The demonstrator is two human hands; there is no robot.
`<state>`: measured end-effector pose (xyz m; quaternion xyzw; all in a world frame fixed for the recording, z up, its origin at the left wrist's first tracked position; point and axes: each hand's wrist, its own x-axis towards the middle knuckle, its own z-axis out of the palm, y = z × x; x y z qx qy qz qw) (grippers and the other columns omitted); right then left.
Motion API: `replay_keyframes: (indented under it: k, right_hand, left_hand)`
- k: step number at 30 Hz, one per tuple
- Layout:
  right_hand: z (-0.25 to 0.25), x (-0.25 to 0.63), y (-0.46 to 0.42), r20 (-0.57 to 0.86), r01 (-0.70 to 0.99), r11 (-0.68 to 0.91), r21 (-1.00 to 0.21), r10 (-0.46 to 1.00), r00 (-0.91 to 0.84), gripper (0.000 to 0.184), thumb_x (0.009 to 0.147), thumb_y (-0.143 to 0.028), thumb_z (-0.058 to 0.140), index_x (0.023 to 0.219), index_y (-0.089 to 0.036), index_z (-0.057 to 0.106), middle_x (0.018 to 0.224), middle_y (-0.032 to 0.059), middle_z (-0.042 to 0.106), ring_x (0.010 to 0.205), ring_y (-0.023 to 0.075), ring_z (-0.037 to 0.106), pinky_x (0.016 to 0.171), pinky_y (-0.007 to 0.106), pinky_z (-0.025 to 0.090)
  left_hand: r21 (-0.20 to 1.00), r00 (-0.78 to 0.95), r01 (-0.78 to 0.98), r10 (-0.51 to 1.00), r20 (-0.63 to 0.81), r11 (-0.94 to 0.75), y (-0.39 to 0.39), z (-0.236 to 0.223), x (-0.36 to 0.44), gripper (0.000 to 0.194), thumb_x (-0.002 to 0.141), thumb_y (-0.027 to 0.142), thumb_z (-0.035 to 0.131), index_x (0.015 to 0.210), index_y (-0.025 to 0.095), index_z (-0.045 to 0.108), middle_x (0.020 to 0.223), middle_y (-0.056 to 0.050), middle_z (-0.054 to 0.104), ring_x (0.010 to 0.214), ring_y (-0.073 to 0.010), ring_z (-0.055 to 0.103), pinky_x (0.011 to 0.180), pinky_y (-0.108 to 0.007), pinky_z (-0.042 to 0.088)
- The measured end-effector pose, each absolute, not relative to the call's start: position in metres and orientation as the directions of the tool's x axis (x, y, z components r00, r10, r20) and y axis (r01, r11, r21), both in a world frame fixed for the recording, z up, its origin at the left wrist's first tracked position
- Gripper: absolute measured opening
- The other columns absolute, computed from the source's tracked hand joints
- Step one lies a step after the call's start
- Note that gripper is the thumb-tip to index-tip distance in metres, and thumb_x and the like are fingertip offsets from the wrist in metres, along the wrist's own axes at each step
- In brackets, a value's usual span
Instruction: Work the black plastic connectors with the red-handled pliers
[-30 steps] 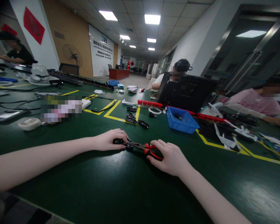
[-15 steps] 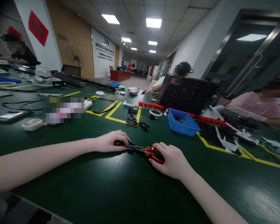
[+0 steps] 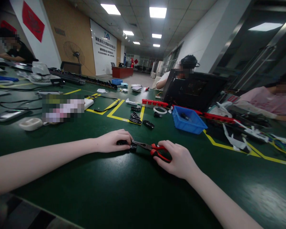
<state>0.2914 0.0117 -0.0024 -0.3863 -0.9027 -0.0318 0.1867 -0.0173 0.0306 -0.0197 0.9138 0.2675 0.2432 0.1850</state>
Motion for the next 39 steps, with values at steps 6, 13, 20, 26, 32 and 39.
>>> replay_keyframes:
  k: [6, 13, 20, 26, 32, 39]
  right_hand:
    - [-0.004, 0.289, 0.011, 0.350, 0.705, 0.669, -0.235, 0.735, -0.581, 0.031, 0.083, -0.042, 0.061, 0.107, -0.023, 0.058, 0.097, 0.0054, 0.070, 0.077, 0.0200, 0.067, 0.067, 0.032, 0.054]
    - [-0.007, 0.288, 0.013, 0.256, 0.646, 0.583, -0.492, 0.806, -0.533, 0.030, 0.087, -0.046, 0.057, 0.104, -0.022, 0.059, 0.083, 0.0021, 0.068, 0.065, 0.0178, 0.061, 0.059, 0.030, 0.047]
    - [-0.011, 0.292, 0.019, 0.178, 0.495, 0.440, -0.749, 0.854, -0.488, 0.029, 0.085, -0.045, 0.059, 0.101, -0.021, 0.061, 0.087, 0.0035, 0.068, 0.070, 0.0183, 0.062, 0.061, 0.030, 0.048]
    - [-0.011, 0.294, 0.019, 0.181, 0.527, 0.452, -0.720, 0.855, -0.486, 0.031, 0.084, -0.045, 0.060, 0.103, -0.020, 0.061, 0.091, 0.0044, 0.068, 0.073, 0.0194, 0.063, 0.062, 0.031, 0.049]
    - [-0.013, 0.292, 0.015, 0.269, 0.625, 0.567, -0.536, 0.817, -0.510, 0.033, 0.083, -0.048, 0.061, 0.101, -0.021, 0.060, 0.082, 0.0026, 0.067, 0.065, 0.0181, 0.061, 0.057, 0.031, 0.047]
    - [-0.018, 0.293, 0.015, 0.390, 0.661, 0.659, -0.358, 0.749, -0.536, 0.040, 0.081, -0.044, 0.067, 0.113, -0.023, 0.056, 0.103, 0.0077, 0.068, 0.085, 0.0251, 0.067, 0.069, 0.037, 0.055]
  left_hand:
    - [0.464, 0.734, 0.407, 0.584, 0.347, -0.787, 0.032, -0.023, -0.018, 0.013, 0.091, 0.030, 0.060, 0.096, 0.018, 0.063, 0.104, -0.006, 0.064, 0.098, -0.0208, 0.058, 0.087, -0.034, 0.045]
    - [0.441, 0.749, 0.403, 0.566, 0.346, -0.802, 0.032, -0.021, -0.020, 0.020, 0.094, 0.028, 0.058, 0.110, 0.019, 0.065, 0.110, -0.007, 0.065, 0.103, -0.0213, 0.059, 0.088, -0.034, 0.046]
    - [0.453, 0.746, 0.386, 0.561, 0.359, -0.803, 0.034, -0.023, -0.020, 0.017, 0.093, 0.025, 0.059, 0.103, 0.018, 0.071, 0.114, -0.009, 0.064, 0.104, -0.0207, 0.061, 0.091, -0.034, 0.048]
    - [0.473, 0.748, 0.360, 0.551, 0.369, -0.804, 0.034, -0.024, -0.022, 0.013, 0.091, 0.024, 0.062, 0.095, 0.016, 0.071, 0.118, -0.009, 0.062, 0.105, -0.0206, 0.061, 0.091, -0.035, 0.050]
    - [0.395, 0.759, 0.368, 0.518, 0.395, -0.842, 0.031, -0.022, -0.022, 0.008, 0.089, 0.020, 0.063, 0.091, 0.017, 0.070, 0.124, -0.009, 0.058, 0.114, -0.0236, 0.057, 0.096, -0.040, 0.048]
    - [0.357, 0.719, 0.393, 0.525, 0.454, -0.847, 0.030, -0.021, -0.022, 0.005, 0.089, 0.020, 0.063, 0.090, 0.019, 0.068, 0.121, -0.007, 0.061, 0.114, -0.0228, 0.057, 0.101, -0.045, 0.040]
